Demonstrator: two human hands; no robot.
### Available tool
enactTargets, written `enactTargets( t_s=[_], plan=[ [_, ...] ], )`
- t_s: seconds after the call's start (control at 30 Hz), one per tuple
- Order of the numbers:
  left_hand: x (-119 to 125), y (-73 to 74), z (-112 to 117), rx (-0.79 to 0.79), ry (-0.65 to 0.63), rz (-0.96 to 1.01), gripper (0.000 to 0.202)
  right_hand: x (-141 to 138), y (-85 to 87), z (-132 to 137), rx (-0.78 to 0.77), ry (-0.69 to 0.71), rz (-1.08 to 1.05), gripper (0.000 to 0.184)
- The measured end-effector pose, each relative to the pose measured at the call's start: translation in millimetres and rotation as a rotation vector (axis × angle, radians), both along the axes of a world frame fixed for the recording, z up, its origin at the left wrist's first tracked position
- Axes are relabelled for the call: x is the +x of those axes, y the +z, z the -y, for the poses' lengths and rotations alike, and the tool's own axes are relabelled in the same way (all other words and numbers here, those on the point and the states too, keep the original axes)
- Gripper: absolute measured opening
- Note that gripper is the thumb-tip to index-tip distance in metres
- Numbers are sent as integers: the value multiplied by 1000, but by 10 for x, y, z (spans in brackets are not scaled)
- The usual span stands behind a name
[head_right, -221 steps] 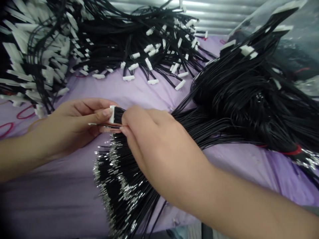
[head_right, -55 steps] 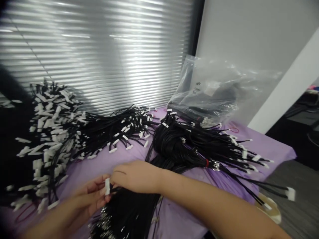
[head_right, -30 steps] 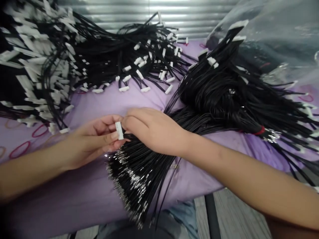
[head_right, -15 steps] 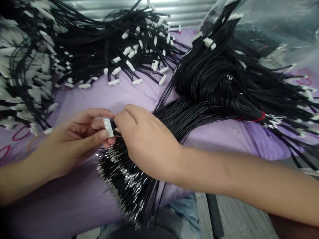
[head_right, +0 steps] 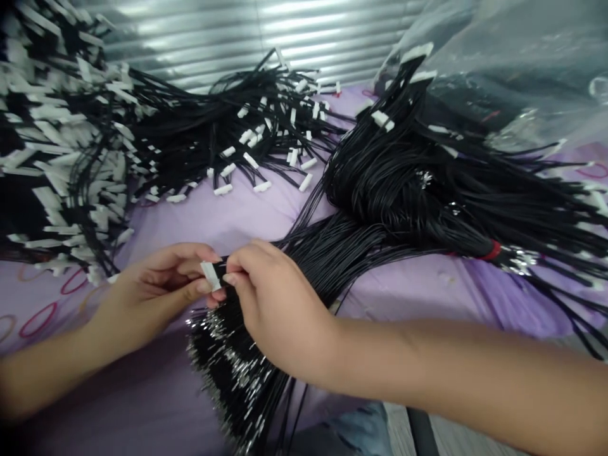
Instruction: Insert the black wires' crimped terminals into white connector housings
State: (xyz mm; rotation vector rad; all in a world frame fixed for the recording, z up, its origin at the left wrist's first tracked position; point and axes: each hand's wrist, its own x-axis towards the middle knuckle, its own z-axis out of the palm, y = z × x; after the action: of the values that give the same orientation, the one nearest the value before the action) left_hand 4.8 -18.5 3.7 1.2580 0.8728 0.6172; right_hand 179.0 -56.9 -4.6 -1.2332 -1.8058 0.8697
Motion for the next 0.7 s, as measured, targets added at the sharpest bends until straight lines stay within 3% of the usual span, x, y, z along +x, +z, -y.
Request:
enactTargets(
  t_s=[0.3,0.43,0.5,0.6,0.7],
  plan=[
    [-33,-113,22,97,-1,-17,25,-14,-38,-30,-1,22,21,14],
    [-64,-88,64,80,-8,-94,21,-3,4,-52,42,100,176,16],
    [-71,-53,72,70,16,-147,21,89,109,-99,158,138,343,19],
    [-78,48,39,139,91,-224,27,379,394,-228,353,8,780,26],
    [-67,224,-34,272,77,-281,26,734,648,-467,364,-45,1000,29]
  ],
)
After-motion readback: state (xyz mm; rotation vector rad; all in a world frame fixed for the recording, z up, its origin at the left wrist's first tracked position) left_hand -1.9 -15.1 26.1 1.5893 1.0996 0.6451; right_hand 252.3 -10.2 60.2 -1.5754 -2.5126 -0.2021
